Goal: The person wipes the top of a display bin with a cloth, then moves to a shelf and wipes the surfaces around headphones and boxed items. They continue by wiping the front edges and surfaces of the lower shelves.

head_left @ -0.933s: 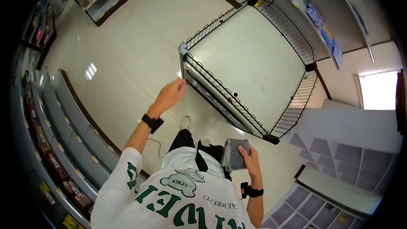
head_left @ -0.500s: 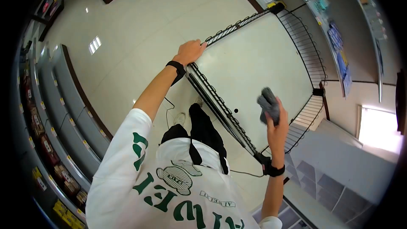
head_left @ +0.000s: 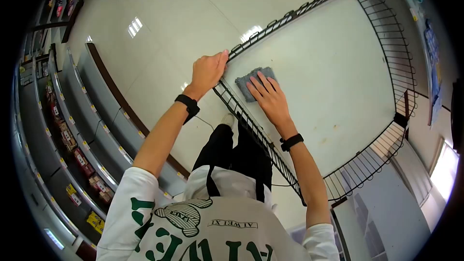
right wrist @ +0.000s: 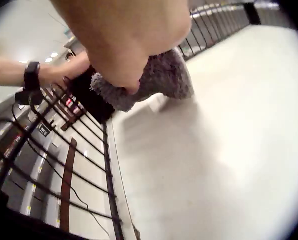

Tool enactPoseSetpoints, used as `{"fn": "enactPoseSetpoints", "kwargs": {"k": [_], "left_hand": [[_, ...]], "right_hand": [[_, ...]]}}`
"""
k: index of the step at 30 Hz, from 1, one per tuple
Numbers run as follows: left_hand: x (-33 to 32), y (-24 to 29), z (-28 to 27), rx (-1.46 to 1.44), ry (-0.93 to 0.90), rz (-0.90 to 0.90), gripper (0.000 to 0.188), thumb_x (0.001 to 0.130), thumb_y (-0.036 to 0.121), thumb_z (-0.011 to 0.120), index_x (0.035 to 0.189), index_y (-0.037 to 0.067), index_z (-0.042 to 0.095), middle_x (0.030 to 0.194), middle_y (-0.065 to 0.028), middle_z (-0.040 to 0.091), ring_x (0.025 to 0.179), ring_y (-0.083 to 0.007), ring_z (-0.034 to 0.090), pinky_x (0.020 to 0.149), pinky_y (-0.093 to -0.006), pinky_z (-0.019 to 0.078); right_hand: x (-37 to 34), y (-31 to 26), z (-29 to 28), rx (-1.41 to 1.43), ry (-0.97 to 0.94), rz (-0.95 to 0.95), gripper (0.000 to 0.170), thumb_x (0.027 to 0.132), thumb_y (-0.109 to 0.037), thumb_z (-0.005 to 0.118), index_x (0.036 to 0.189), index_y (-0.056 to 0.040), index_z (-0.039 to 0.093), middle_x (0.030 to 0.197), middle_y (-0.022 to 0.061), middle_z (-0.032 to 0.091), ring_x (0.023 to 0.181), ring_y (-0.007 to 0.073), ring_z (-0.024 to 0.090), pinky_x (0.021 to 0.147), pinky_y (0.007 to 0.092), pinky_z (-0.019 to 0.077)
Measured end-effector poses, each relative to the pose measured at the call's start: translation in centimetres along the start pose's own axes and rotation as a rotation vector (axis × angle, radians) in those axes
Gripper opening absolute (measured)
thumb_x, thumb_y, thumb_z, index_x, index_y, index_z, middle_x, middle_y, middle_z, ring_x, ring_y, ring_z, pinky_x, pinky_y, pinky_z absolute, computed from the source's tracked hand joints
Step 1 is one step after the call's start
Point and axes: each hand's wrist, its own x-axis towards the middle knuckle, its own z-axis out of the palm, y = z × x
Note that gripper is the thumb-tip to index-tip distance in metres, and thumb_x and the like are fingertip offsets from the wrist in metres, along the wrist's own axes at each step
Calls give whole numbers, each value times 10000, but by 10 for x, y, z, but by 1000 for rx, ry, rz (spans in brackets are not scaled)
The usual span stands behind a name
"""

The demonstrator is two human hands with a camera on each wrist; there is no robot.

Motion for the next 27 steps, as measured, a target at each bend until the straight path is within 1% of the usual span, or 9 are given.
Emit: {"fn": "enactPoseSetpoints", "kwargs": {"k": [3, 7, 8, 10, 14, 19, 21, 22, 27], "left_hand": [[6, -4, -4, -50, -81, -26, 592, 1069, 423, 388, 800, 48, 757, 676, -79, 715, 628, -305, 664, 676, -400, 523], [7, -8, -5, -126, -119, -109, 591, 1060, 407, 393, 749, 42, 738, 613, -112, 669, 589, -321, 634, 659, -407, 510], [5, 11, -13, -125, -96, -120, 582, 1062, 407, 392, 804, 40, 761, 604, -112, 656, 597, -312, 625, 656, -393, 498], [6, 2, -5, -89, -63, -77, 570, 1062, 403, 390, 834, 44, 769, 622, -107, 665, 614, -312, 631, 661, -396, 499], [3, 3, 2, -70, 83, -10, 559, 1067, 379, 362, 897, 52, 782, 712, -132, 698, 673, -339, 652, 682, -419, 508], [5, -8, 9, -5, 183, -74, 535, 1053, 344, 363, 873, 53, 774, 759, -179, 703, 715, -398, 656, 698, -459, 511], [4, -3, 5, 15, 94, -119, 494, 1029, 311, 389, 836, 47, 760, 771, -196, 697, 721, -427, 648, 691, -479, 507], [4, -5, 9, 10, 139, -66, 478, 1009, 286, 408, 733, 28, 700, 722, -213, 667, 670, -440, 626, 656, -507, 493], [5, -13, 13, 24, 167, -56, 476, 992, 268, 427, 616, 10, 564, 638, -223, 610, 579, -451, 572, 588, -540, 456]], "right_hand": [[-32, -4, 22, -2, -118, 25, 543, 890, -104, 576, 1431, -134, 531, 1493, 67, 516, 1412, 263, 446, 1158, 413, 367], [-99, 2, 3, 28, -266, 50, 586, 902, -122, 582, 1480, -133, 484, 1549, 84, 451, 1460, 276, 383, 1188, 418, 329], [-116, 5, -10, 27, -269, 59, 586, 902, -122, 582, 1480, -133, 484, 1549, 84, 451, 1460, 276, 383, 1188, 418, 329], [-149, 8, -38, 239, -449, 162, 583, 925, -174, 611, 1490, -125, 477, 1567, 79, 431, 1478, 278, 356, 1198, 435, 308], [-204, 4, -56, 257, -584, 220, 560, 963, -204, 618, 1502, -151, 477, 1605, 60, 387, 1492, 257, 333, 1201, 440, 295], [-178, 3, -39, 244, -569, 192, 535, 973, -156, 593, 1497, -171, 485, 1610, 39, 383, 1494, 246, 330, 1203, 428, 297], [-157, 2, -33, 275, -585, 163, 532, 973, -137, 581, 1495, -174, 487, 1611, 34, 382, 1495, 241, 328, 1204, 423, 296], [-144, 0, -25, 283, -554, 136, 551, 959, -123, 581, 1498, -176, 483, 1609, 31, 385, 1497, 236, 326, 1206, 420, 292], [-49, -16, 1, 190, -464, -4, 506, 898, -111, 575, 1403, -145, 581, 1577, 23, 426, 1489, 212, 338, 1206, 404, 290]]}}
